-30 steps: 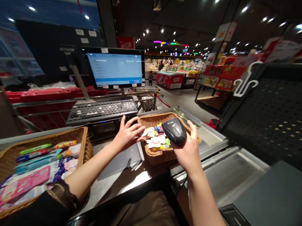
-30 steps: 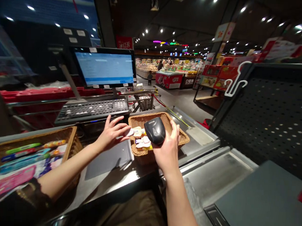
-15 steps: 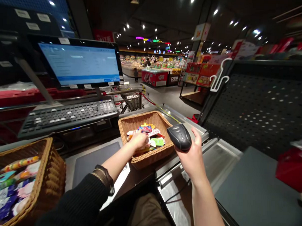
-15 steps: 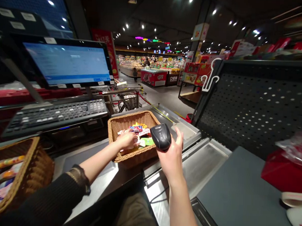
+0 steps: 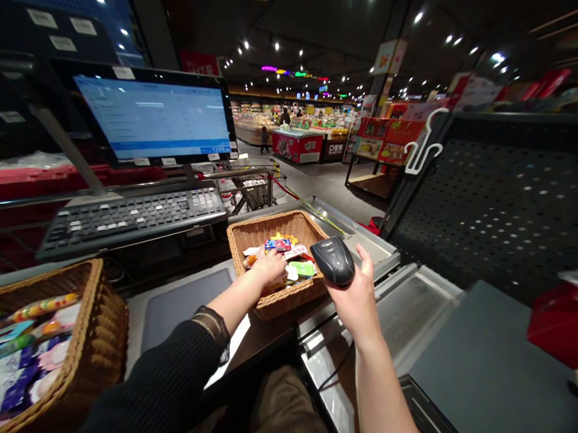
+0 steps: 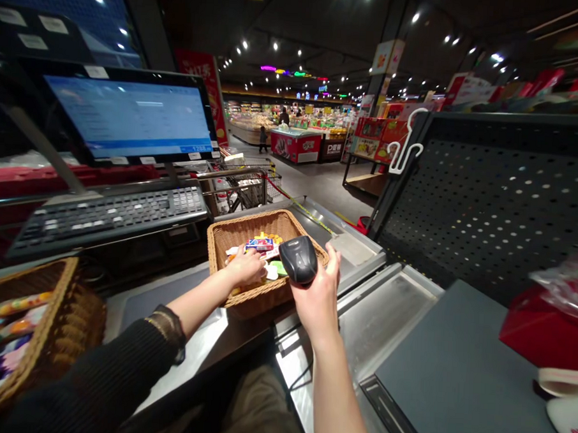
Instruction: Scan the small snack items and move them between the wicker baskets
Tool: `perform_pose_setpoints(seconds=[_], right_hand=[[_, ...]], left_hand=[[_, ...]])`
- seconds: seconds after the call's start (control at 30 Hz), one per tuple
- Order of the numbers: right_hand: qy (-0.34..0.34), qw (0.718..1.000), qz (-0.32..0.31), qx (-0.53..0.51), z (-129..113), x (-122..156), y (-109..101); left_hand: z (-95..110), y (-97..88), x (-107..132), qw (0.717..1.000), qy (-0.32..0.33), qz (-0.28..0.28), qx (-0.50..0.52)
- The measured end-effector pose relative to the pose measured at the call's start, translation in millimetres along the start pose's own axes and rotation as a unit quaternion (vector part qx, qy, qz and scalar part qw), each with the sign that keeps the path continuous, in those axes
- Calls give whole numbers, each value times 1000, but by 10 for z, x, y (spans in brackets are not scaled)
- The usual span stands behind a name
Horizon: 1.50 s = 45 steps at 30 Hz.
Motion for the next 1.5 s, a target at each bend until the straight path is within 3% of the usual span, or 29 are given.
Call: perform_pose_setpoints(seconds=[0.1,0.2,0.33,0.47,0.67,0.8,0.9,0.97,1.13,1.3,1.5], right_hand=[[-11,1000,4,-13,-40,-8,-16],[-22,999,14,-21,-96,-39,-63],[-38,999,13,-24,-244,-74,-65],[-92,995,-29,-29,-506,-64,114],[-183,977,-98,-57,-1028,23,550],[-252,955,-132,-85,-1406,134,850],[-296,936,-160,-104,-1683,277,1055],[-312,926,-185,-107,-1847,400,1176],[-327,905,-252,-103,-2097,723,1422],[-332,889,-306,-69,-2056,908,1571],[-334,888,-312,-40,-1990,934,1579]], left_hand=[[-1,-36,10,1000,-1,14,9],[-67,-151,76,997,-24,65,40],[-226,-370,405,987,-29,150,56],[-579,-451,1040,980,-54,186,53],[-1533,-299,2293,966,-165,192,57],[-2065,-143,3168,952,-271,131,57],[-2218,33,3655,938,-336,59,62],[-2219,182,3838,926,-371,-2,72],[-2097,516,3848,904,-399,-128,89],[-2069,689,3604,898,-397,-168,83],[-2139,801,3436,896,-391,-196,75]])
Point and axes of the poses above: each hand's wrist, its own x-axis away from the middle knuckle, its own y-axis out of the palm, z = x × y, the point moved 4 cm from there along -x, towards the middle knuckle, and after that the axes turned 4 degrees about -z, right-handed, at the moved point
